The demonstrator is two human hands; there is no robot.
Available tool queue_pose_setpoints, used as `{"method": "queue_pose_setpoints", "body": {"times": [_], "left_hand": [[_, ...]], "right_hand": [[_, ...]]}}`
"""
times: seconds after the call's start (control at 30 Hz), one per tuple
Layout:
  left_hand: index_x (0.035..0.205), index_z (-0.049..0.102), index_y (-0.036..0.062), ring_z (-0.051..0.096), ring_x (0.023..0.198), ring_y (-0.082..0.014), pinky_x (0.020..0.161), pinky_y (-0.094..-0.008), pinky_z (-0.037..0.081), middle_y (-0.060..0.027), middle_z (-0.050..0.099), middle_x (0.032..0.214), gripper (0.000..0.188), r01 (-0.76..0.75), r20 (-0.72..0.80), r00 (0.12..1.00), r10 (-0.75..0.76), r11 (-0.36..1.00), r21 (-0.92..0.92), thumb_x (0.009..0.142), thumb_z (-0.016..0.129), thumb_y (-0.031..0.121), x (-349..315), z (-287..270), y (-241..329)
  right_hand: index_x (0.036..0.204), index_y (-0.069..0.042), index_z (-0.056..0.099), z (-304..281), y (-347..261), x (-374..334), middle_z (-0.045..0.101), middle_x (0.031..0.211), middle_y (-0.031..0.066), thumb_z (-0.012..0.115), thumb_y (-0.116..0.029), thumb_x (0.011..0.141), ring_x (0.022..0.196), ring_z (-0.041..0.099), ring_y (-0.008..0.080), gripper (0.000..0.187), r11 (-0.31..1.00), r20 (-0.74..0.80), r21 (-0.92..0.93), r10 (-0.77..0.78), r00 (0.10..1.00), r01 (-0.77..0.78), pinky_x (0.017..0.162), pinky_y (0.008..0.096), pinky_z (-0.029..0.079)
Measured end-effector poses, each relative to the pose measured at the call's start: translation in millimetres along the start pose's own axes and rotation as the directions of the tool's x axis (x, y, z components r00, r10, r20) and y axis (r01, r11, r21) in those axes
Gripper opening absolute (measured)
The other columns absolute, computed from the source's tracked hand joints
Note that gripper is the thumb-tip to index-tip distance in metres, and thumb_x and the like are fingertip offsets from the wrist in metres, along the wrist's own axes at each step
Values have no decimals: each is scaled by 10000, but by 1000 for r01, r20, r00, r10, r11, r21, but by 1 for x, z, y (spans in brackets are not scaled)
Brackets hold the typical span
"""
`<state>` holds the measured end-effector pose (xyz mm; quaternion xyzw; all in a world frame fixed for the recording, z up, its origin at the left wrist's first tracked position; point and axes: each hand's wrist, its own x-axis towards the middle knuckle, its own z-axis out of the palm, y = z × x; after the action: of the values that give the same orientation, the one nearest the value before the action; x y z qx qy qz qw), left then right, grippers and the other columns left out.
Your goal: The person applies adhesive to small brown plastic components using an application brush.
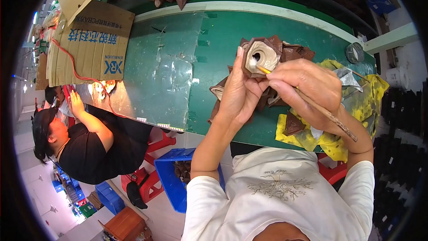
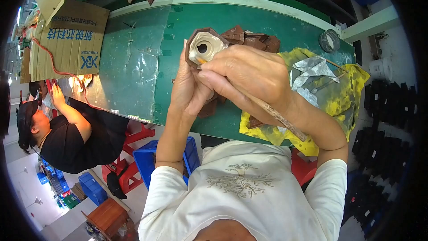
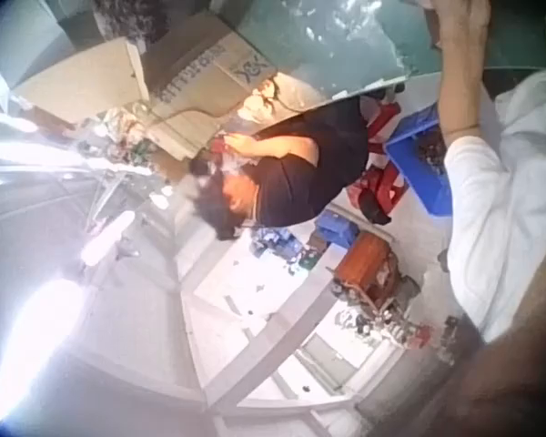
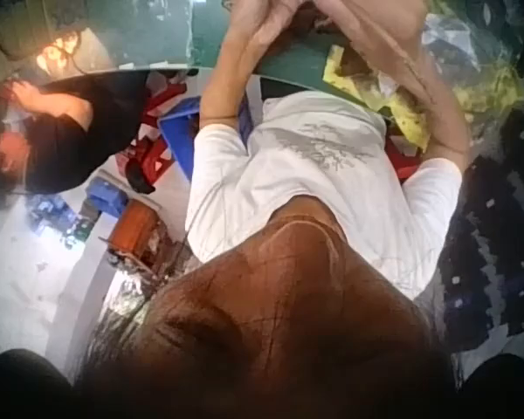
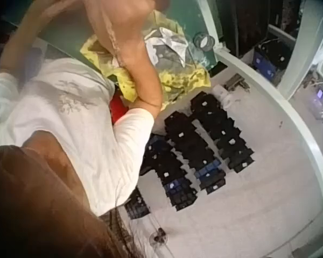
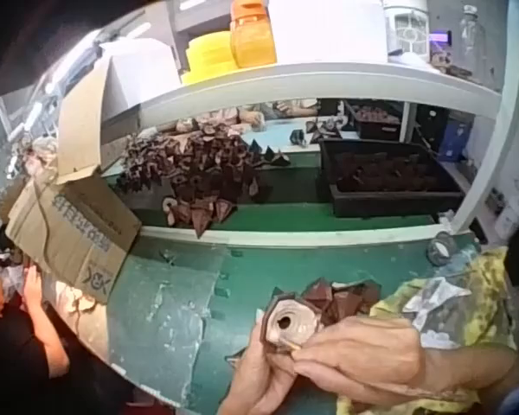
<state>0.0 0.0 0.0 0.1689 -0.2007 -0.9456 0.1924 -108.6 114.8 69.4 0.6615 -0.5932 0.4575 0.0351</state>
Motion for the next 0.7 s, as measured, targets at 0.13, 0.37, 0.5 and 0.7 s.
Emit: {"method": "queue_pose_setpoints", "body": {"times": [0.13, 0.37, 0.5, 0.7], "left_hand": [[1241, 525, 82, 596, 1094, -180, 927, -357, 525, -75, 605, 1187, 433, -9, 6, 1000, 10, 1000, -12, 1015, 427, 438, 0, 2, -4], [1225, 529, 58, 643, 997, -211, 897, -361, 542, -106, 622, 1147, 460, -42, 2, 999, 42, 998, 51, 1015, 417, 451, 0, 2, 0], [1232, 521, 55, 637, 1020, -213, 898, -358, 543, -113, 613, 1164, 468, -46, 10, 999, 46, 993, 105, 1017, 407, 454, 3, 7, 2], [1286, 486, 43, 593, 1118, -306, 984, -396, 523, -162, 572, 1246, 422, -77, -12, 997, 81, 978, 192, 1014, 452, 363, 80, 3, 50]], "right_hand": [[863, 25, 675, 0, 1, 1, 671, 811, 136, 756, -21, 719, 697, 673, 263, 172, 997, -12, -16, -75, 997, 74, 601, 335, 548], [827, 22, 662, -9, 3, -4, 662, 770, 128, 764, 3, 697, 662, 667, 267, 167, 996, 17, -74, -57, 998, 58, 570, 324, 543], [823, 29, 657, -9, 7, -4, 658, 754, 132, 756, 17, 707, 670, 672, 269, 153, 998, 19, -51, -29, 999, 30, 569, 323, 542], [853, 54, 666, -32, 16, -5, 679, 788, 157, 710, 46, 763, 688, 682, 263, 100, 996, 9, -51, 74, 997, -73, 583, 312, 540]]}}
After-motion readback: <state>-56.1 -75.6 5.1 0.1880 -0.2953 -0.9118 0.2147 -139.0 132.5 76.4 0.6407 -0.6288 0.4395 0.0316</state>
